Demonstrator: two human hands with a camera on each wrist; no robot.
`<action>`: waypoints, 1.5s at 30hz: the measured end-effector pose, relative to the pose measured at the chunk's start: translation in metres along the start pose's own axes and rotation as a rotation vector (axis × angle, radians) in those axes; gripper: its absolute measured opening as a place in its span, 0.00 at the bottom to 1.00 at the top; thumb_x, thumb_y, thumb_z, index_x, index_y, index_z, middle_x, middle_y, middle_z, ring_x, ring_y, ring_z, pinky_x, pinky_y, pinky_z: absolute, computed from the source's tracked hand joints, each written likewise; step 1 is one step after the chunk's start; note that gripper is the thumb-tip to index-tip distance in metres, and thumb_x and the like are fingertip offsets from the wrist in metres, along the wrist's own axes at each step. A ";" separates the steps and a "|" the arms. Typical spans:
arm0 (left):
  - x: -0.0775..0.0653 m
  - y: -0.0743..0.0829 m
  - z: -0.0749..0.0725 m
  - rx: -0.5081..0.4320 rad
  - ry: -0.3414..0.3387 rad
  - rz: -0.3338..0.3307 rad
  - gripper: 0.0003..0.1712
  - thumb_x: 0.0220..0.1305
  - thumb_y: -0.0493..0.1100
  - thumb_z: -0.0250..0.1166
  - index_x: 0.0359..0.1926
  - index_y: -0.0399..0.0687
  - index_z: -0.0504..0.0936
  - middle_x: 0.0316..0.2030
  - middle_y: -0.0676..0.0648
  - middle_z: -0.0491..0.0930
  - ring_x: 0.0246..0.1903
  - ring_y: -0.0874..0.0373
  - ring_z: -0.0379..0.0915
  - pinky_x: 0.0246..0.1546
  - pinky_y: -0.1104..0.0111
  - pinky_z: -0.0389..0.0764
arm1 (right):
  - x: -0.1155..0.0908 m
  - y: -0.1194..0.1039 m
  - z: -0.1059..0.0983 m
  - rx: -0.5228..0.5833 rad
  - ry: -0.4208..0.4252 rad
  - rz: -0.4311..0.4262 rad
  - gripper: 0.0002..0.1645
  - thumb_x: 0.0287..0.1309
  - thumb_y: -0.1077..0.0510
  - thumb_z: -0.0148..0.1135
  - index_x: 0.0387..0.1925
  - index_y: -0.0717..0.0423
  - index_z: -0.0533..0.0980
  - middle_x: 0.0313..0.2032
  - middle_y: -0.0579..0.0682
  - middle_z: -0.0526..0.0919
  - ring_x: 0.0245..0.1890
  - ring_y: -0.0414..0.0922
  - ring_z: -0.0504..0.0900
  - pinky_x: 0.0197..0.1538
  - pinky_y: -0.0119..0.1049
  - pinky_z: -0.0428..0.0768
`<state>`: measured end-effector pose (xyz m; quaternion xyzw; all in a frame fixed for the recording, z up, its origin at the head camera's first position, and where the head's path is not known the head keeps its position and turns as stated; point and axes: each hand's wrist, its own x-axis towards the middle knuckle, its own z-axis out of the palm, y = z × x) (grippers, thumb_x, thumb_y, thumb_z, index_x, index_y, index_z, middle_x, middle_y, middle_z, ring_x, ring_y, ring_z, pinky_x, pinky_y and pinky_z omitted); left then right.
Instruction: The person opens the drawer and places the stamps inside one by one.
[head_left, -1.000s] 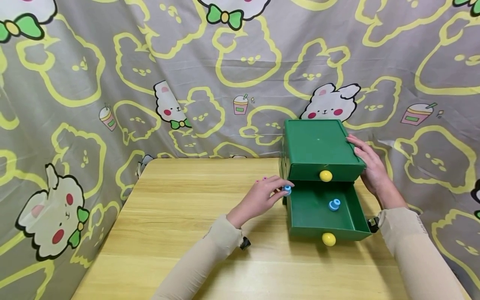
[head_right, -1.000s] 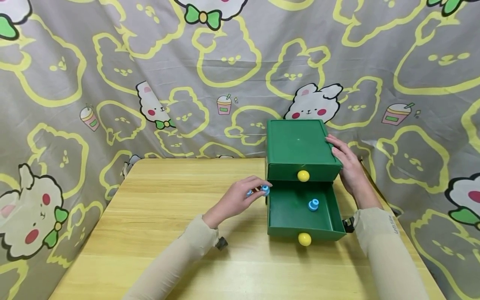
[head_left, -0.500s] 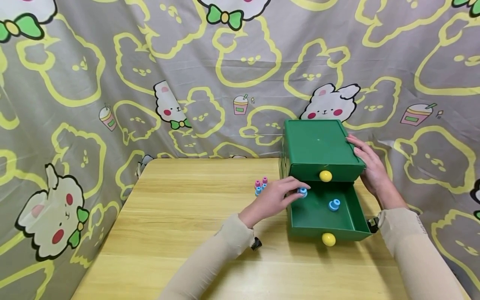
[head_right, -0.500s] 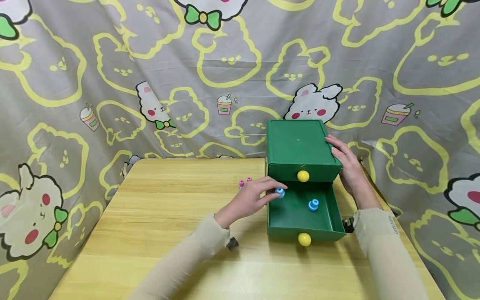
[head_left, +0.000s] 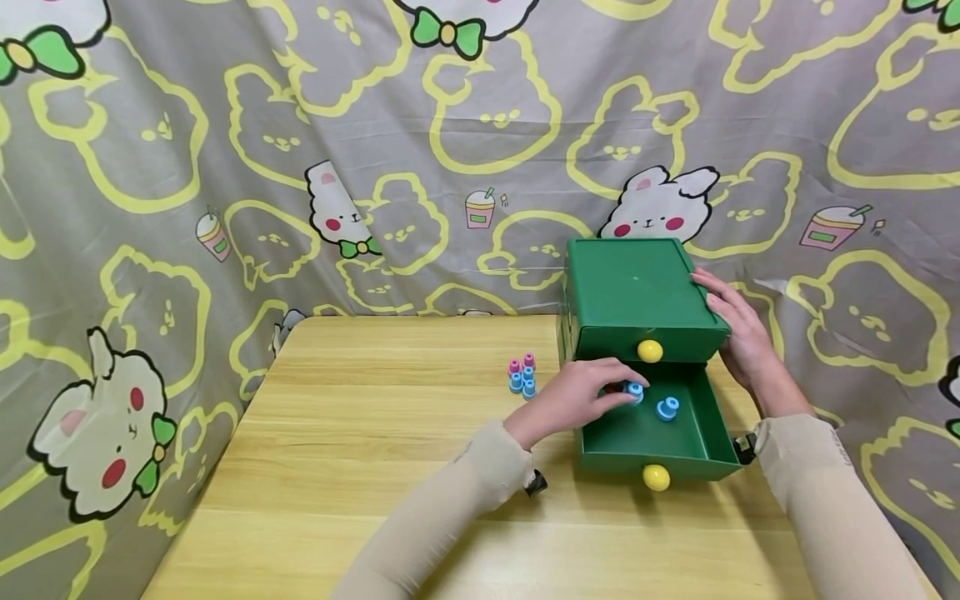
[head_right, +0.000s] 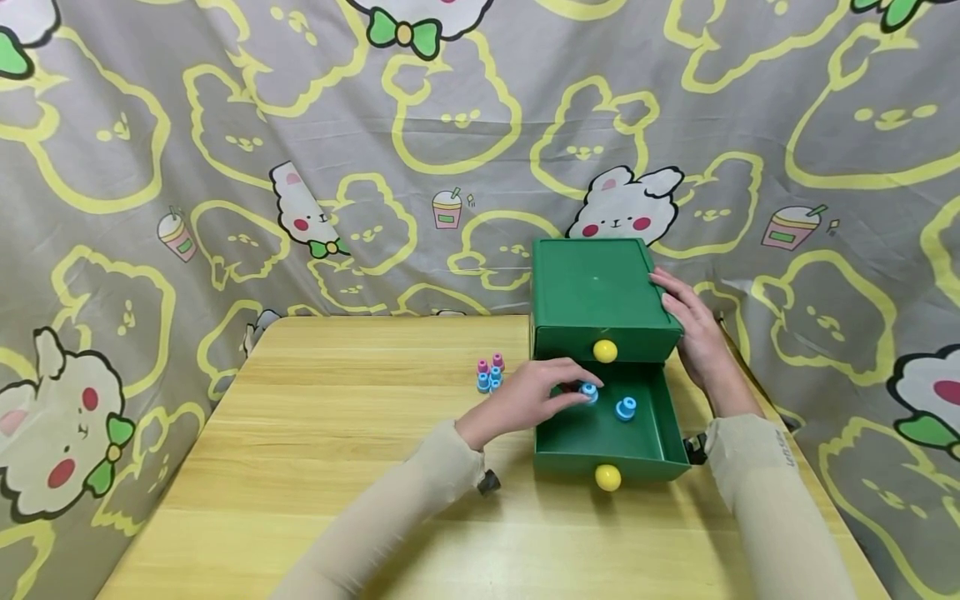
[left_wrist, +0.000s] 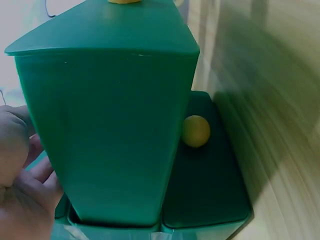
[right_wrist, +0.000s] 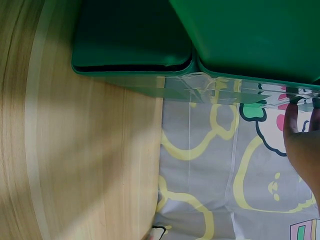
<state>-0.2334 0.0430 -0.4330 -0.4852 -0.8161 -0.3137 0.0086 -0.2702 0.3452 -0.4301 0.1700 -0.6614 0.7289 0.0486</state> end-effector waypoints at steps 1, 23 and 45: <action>0.002 0.000 0.001 0.005 -0.011 -0.001 0.17 0.77 0.50 0.60 0.61 0.54 0.84 0.54 0.58 0.83 0.50 0.71 0.75 0.55 0.87 0.70 | 0.000 0.000 0.000 0.000 0.000 0.001 0.29 0.83 0.54 0.44 0.79 0.53 0.61 0.82 0.43 0.48 0.81 0.44 0.44 0.60 0.21 0.70; 0.031 0.004 0.016 0.172 -0.160 -0.060 0.14 0.76 0.52 0.61 0.57 0.61 0.83 0.52 0.62 0.83 0.51 0.71 0.76 0.59 0.80 0.72 | -0.001 -0.002 0.000 -0.004 0.005 0.007 0.29 0.83 0.53 0.43 0.79 0.52 0.61 0.83 0.45 0.46 0.82 0.45 0.43 0.62 0.22 0.70; 0.034 0.003 0.026 0.326 -0.146 -0.157 0.13 0.73 0.56 0.64 0.56 0.70 0.86 0.50 0.68 0.85 0.44 0.70 0.79 0.40 0.79 0.75 | 0.000 -0.001 0.000 0.015 0.009 0.018 0.29 0.83 0.53 0.44 0.79 0.52 0.61 0.83 0.44 0.45 0.82 0.45 0.41 0.66 0.24 0.68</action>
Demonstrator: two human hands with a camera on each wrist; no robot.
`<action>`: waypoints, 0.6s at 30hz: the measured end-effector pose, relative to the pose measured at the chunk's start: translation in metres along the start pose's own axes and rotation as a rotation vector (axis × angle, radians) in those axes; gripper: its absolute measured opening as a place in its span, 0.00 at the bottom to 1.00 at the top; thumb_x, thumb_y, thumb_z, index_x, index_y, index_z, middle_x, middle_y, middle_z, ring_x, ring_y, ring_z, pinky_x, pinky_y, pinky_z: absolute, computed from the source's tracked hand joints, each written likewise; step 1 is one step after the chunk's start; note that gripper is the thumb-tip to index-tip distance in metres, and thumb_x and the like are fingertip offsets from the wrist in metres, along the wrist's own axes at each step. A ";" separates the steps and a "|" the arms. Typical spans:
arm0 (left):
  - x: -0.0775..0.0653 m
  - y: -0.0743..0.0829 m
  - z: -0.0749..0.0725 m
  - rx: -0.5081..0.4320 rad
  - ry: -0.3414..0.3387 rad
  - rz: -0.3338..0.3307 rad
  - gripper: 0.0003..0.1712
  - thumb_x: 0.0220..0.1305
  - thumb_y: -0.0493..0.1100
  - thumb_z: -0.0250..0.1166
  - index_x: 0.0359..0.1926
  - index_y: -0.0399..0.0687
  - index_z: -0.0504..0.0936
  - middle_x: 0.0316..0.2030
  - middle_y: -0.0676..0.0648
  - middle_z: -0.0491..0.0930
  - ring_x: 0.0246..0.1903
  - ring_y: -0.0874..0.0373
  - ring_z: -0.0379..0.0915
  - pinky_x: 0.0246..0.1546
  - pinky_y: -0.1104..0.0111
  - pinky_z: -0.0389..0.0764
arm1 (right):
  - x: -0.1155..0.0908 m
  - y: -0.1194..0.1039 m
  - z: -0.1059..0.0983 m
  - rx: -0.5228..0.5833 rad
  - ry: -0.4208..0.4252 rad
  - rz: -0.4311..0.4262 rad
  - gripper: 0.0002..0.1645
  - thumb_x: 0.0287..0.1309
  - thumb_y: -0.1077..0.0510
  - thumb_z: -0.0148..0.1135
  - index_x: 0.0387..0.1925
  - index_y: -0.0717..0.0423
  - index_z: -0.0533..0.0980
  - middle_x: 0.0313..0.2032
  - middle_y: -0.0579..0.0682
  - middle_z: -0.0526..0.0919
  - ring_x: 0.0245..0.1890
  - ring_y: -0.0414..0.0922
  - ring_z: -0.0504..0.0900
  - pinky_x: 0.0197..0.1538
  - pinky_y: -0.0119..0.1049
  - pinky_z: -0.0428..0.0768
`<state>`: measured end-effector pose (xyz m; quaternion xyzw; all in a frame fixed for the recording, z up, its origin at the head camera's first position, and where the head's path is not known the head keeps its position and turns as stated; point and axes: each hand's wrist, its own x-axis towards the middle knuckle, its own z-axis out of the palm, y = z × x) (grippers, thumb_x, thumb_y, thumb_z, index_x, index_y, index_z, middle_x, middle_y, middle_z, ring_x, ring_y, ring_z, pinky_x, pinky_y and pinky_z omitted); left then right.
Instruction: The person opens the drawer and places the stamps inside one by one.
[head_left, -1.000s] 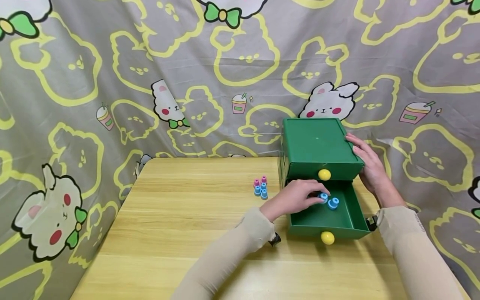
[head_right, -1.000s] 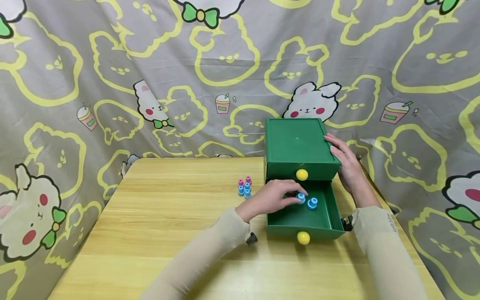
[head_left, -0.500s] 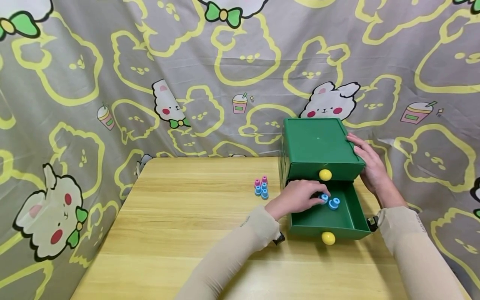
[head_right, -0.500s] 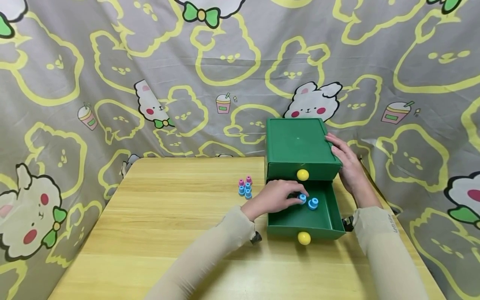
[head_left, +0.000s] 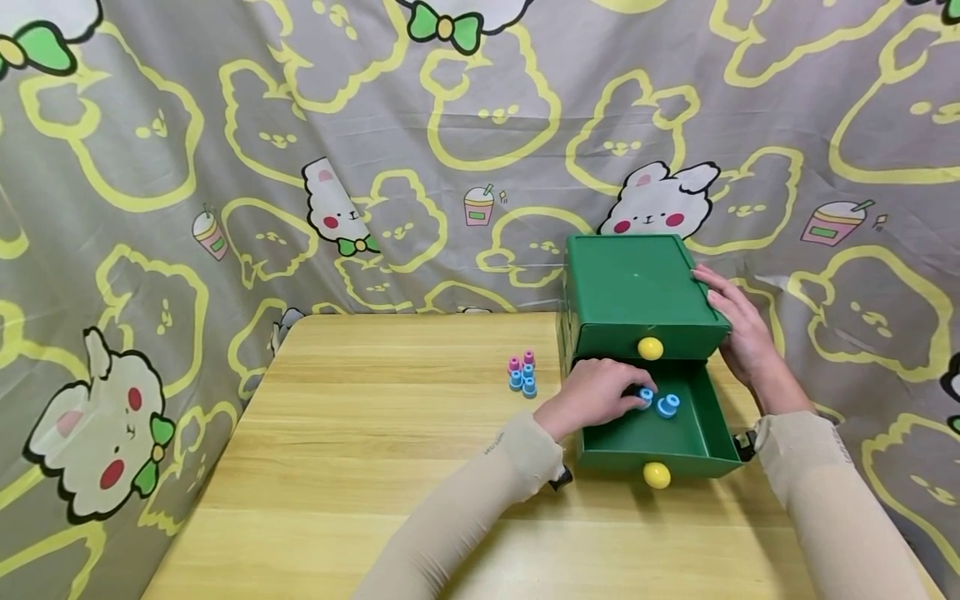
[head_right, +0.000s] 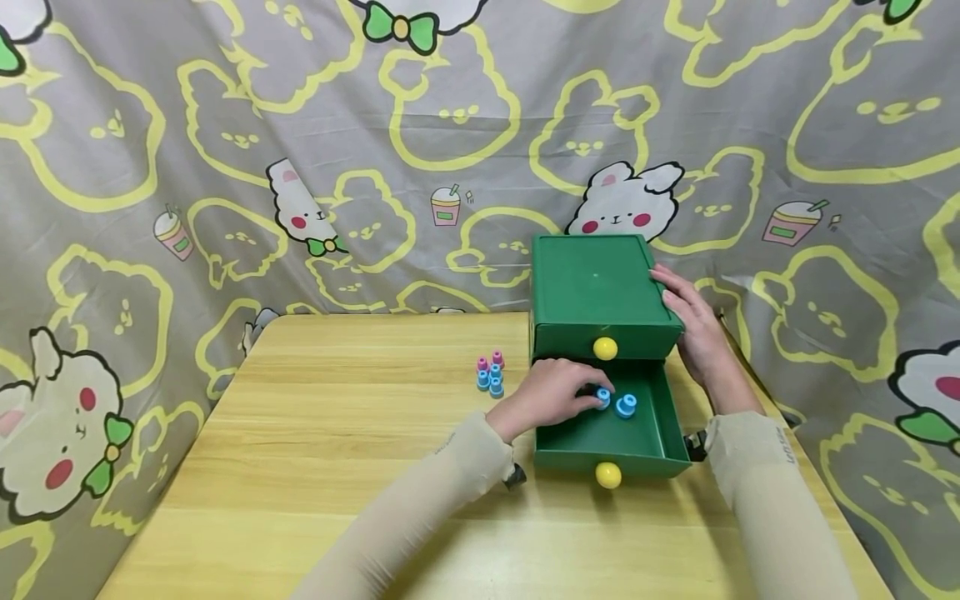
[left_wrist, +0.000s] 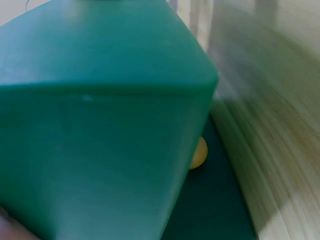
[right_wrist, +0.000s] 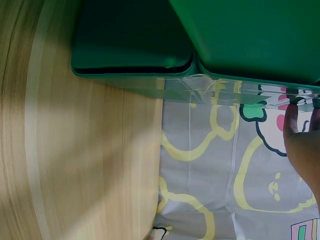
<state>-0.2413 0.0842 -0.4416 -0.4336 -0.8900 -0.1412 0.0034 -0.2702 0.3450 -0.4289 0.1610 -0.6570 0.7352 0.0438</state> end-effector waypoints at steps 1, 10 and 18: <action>0.000 0.000 0.000 0.000 0.001 -0.003 0.13 0.73 0.56 0.64 0.56 0.70 0.86 0.50 0.68 0.85 0.43 0.71 0.79 0.39 0.79 0.74 | 0.000 0.000 0.000 -0.001 0.000 0.000 0.29 0.83 0.53 0.44 0.79 0.52 0.61 0.83 0.44 0.46 0.82 0.45 0.42 0.66 0.24 0.68; 0.001 0.002 0.000 0.010 -0.028 -0.022 0.14 0.74 0.57 0.63 0.56 0.72 0.86 0.49 0.67 0.86 0.37 0.71 0.77 0.33 0.81 0.70 | 0.000 0.000 0.001 0.009 0.000 -0.011 0.29 0.83 0.54 0.43 0.79 0.52 0.61 0.81 0.41 0.50 0.81 0.45 0.43 0.64 0.24 0.68; 0.001 0.001 0.001 0.019 -0.033 -0.024 0.14 0.74 0.57 0.63 0.57 0.73 0.85 0.49 0.68 0.85 0.38 0.71 0.76 0.34 0.80 0.71 | 0.000 0.000 0.002 0.006 0.003 -0.003 0.29 0.83 0.53 0.43 0.79 0.52 0.61 0.81 0.41 0.50 0.82 0.45 0.42 0.65 0.24 0.68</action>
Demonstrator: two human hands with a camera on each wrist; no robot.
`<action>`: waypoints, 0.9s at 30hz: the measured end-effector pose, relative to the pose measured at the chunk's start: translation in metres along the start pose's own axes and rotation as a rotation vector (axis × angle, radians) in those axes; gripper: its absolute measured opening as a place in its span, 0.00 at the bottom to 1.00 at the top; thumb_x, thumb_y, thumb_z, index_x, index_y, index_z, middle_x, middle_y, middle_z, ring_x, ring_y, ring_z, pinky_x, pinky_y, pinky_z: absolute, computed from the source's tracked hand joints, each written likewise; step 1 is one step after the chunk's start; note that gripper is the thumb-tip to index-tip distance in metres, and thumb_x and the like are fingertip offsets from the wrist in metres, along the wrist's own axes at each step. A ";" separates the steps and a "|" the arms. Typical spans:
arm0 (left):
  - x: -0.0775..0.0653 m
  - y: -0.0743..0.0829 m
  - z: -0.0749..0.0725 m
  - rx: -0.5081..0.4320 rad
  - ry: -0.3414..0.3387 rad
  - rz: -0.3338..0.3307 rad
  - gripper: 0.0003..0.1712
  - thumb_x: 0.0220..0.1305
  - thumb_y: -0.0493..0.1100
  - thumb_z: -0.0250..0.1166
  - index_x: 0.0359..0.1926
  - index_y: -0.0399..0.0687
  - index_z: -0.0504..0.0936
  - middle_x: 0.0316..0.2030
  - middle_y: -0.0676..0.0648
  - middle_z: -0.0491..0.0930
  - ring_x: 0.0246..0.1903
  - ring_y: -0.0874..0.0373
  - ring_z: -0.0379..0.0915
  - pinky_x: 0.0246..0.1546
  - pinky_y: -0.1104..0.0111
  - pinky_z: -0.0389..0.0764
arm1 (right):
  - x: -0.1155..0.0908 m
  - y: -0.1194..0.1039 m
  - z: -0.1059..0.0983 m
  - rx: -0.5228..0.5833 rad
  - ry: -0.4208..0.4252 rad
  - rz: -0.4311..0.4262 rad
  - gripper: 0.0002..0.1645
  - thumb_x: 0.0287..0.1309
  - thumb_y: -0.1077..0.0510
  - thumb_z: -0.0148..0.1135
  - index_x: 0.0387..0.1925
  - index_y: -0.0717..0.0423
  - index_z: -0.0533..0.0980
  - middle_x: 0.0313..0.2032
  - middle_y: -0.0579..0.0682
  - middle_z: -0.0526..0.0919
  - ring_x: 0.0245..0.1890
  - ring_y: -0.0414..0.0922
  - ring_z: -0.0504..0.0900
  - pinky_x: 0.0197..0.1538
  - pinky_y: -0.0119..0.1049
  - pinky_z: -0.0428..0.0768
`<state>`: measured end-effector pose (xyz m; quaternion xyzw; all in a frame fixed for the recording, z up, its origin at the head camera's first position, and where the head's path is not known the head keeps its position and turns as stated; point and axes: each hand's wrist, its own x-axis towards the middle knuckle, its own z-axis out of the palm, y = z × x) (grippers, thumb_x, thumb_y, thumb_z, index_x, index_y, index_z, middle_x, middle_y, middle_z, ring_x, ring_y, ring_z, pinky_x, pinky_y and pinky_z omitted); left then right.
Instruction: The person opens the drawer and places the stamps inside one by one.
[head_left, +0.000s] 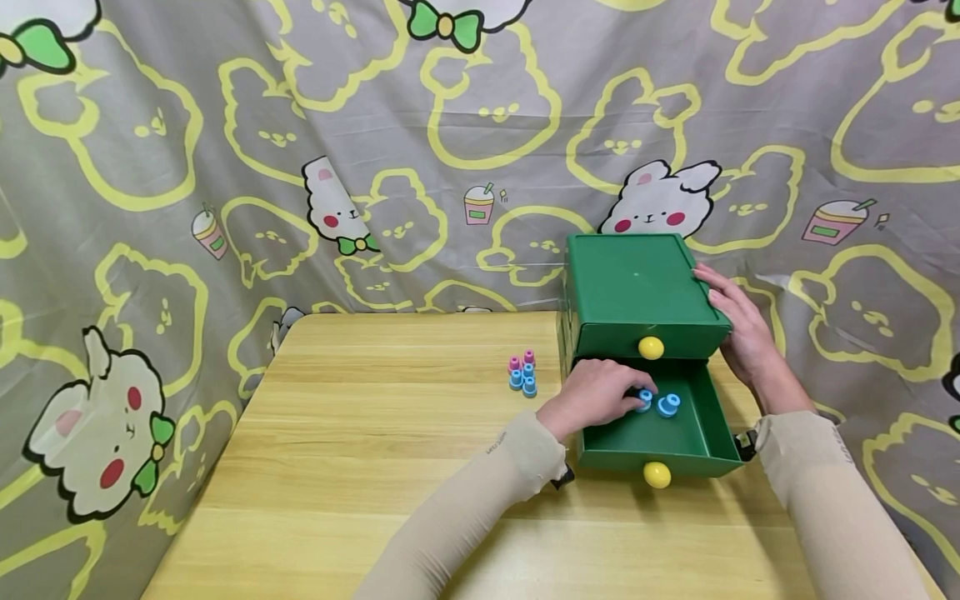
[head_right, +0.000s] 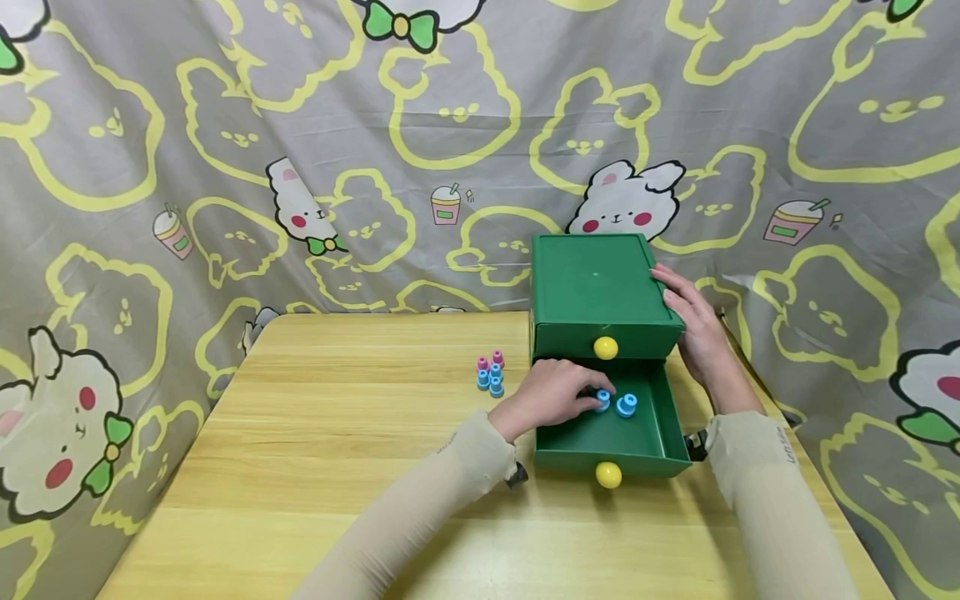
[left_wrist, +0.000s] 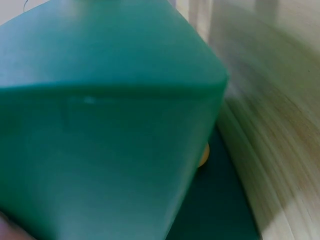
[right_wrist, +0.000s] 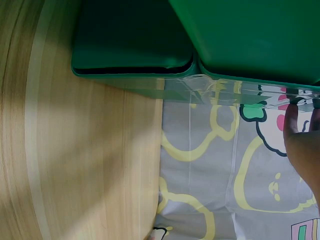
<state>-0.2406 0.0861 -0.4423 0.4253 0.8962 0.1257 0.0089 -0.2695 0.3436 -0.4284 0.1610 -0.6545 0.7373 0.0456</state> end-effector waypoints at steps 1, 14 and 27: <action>0.000 0.000 0.000 -0.002 0.000 0.000 0.14 0.74 0.57 0.63 0.57 0.73 0.85 0.49 0.67 0.85 0.39 0.71 0.77 0.34 0.80 0.71 | 0.000 0.000 0.000 0.000 0.001 0.001 0.29 0.83 0.53 0.43 0.79 0.51 0.61 0.81 0.41 0.49 0.82 0.45 0.42 0.65 0.24 0.68; -0.010 -0.002 -0.009 -0.162 0.067 0.064 0.18 0.74 0.54 0.64 0.63 0.67 0.83 0.58 0.66 0.83 0.58 0.72 0.77 0.57 0.80 0.74 | 0.000 -0.001 0.000 -0.003 -0.002 -0.003 0.29 0.83 0.54 0.43 0.79 0.52 0.61 0.82 0.45 0.46 0.81 0.45 0.43 0.64 0.23 0.68; -0.053 -0.033 -0.035 -0.490 0.338 0.155 0.15 0.74 0.45 0.66 0.59 0.54 0.85 0.51 0.52 0.86 0.51 0.60 0.83 0.54 0.80 0.78 | 0.001 -0.001 0.001 0.001 0.007 0.007 0.29 0.83 0.53 0.44 0.79 0.52 0.61 0.82 0.42 0.49 0.82 0.45 0.42 0.62 0.22 0.70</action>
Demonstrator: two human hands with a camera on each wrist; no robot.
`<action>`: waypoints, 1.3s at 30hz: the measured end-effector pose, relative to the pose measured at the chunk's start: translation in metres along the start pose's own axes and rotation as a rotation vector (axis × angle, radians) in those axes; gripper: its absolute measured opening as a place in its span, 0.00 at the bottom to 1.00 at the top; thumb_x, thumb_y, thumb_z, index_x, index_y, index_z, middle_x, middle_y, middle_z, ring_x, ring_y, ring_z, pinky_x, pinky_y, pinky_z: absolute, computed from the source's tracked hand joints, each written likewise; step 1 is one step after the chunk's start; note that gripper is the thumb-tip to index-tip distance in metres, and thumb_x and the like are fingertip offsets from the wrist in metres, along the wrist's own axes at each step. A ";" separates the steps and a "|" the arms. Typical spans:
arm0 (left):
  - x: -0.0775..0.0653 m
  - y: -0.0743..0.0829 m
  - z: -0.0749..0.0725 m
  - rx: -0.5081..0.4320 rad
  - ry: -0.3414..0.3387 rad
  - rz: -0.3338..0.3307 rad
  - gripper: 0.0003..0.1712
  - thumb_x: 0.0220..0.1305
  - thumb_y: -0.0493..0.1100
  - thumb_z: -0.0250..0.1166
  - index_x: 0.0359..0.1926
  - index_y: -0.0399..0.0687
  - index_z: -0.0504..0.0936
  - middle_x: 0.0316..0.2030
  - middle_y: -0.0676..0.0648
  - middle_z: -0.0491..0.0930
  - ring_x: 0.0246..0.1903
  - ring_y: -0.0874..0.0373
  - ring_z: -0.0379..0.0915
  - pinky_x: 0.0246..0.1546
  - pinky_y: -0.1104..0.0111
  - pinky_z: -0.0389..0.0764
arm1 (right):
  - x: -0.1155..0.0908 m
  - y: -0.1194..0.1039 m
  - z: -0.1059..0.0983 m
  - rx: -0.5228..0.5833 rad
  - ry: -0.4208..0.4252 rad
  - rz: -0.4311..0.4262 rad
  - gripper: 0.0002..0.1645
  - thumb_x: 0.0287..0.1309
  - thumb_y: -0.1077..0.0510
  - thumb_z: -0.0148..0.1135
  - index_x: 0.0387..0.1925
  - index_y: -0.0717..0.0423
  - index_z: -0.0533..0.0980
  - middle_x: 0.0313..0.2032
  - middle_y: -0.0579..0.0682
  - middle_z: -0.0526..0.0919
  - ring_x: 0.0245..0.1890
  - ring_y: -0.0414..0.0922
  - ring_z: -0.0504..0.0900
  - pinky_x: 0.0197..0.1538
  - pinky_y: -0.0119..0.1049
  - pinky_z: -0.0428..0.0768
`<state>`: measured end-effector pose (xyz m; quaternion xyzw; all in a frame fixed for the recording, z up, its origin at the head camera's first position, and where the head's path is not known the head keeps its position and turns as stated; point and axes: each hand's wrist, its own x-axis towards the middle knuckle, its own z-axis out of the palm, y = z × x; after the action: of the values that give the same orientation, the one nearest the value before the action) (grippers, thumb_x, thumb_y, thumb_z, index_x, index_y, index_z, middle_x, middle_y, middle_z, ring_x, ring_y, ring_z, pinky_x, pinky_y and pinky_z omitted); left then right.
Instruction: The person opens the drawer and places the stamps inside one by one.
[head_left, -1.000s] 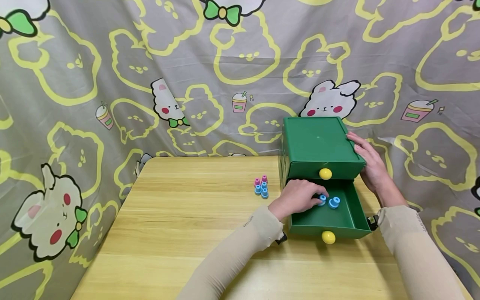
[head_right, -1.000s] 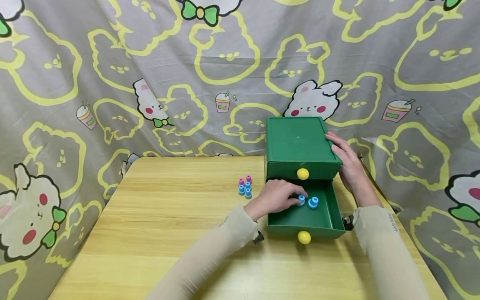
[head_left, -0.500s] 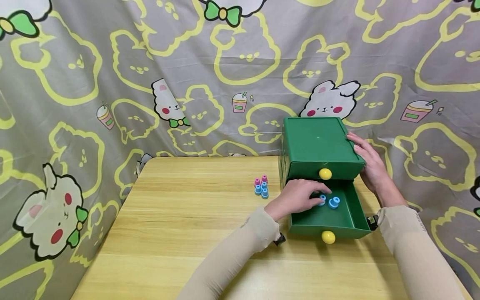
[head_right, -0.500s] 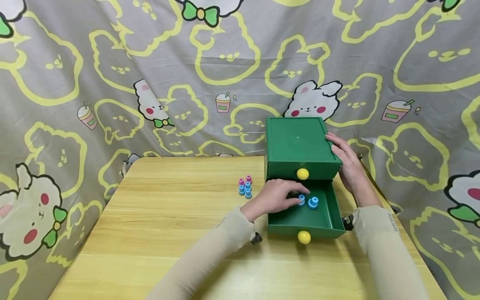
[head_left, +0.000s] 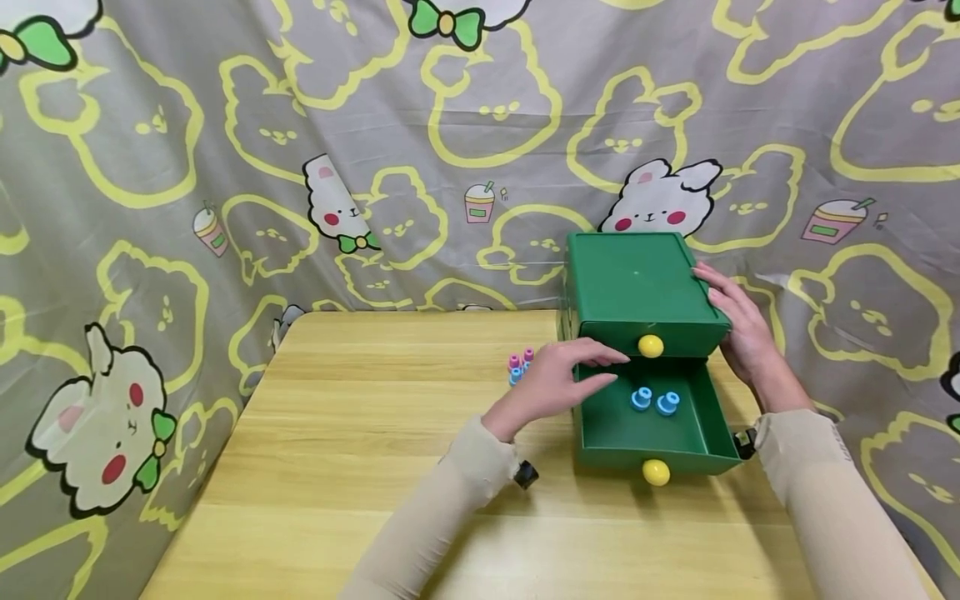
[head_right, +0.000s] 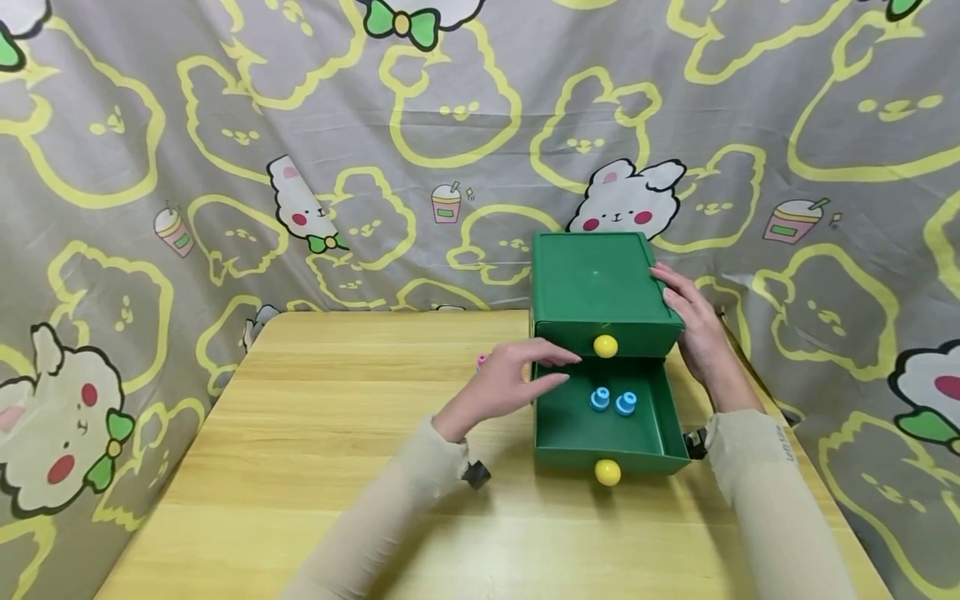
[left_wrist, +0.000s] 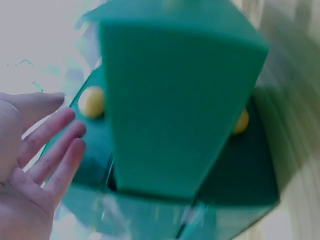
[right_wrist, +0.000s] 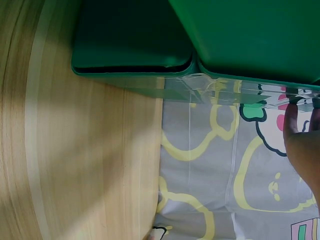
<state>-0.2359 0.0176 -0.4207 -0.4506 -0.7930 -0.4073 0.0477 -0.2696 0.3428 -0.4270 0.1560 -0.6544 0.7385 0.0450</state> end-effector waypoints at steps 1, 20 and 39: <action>-0.003 -0.003 -0.005 -0.023 0.027 0.002 0.15 0.74 0.44 0.66 0.59 0.53 0.86 0.51 0.52 0.87 0.50 0.58 0.83 0.53 0.78 0.80 | 0.000 0.000 0.000 0.003 -0.001 -0.001 0.29 0.83 0.53 0.44 0.79 0.52 0.61 0.82 0.42 0.49 0.82 0.45 0.42 0.62 0.22 0.70; -0.062 -0.093 -0.034 -0.152 0.154 -0.421 0.18 0.71 0.42 0.68 0.60 0.47 0.84 0.56 0.42 0.85 0.52 0.53 0.82 0.57 0.55 0.82 | -0.001 0.001 -0.001 0.014 -0.013 -0.012 0.29 0.83 0.54 0.43 0.79 0.53 0.61 0.81 0.41 0.50 0.82 0.45 0.42 0.60 0.21 0.70; -0.079 -0.128 -0.019 -0.131 -0.002 -0.536 0.19 0.72 0.39 0.67 0.61 0.44 0.82 0.57 0.45 0.84 0.53 0.50 0.82 0.57 0.59 0.82 | -0.001 0.000 0.000 0.013 -0.014 -0.012 0.29 0.83 0.53 0.43 0.79 0.52 0.61 0.82 0.44 0.47 0.82 0.45 0.41 0.62 0.22 0.70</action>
<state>-0.2912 -0.0828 -0.5204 -0.2272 -0.8559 -0.4555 -0.0916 -0.2691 0.3428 -0.4276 0.1652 -0.6491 0.7413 0.0436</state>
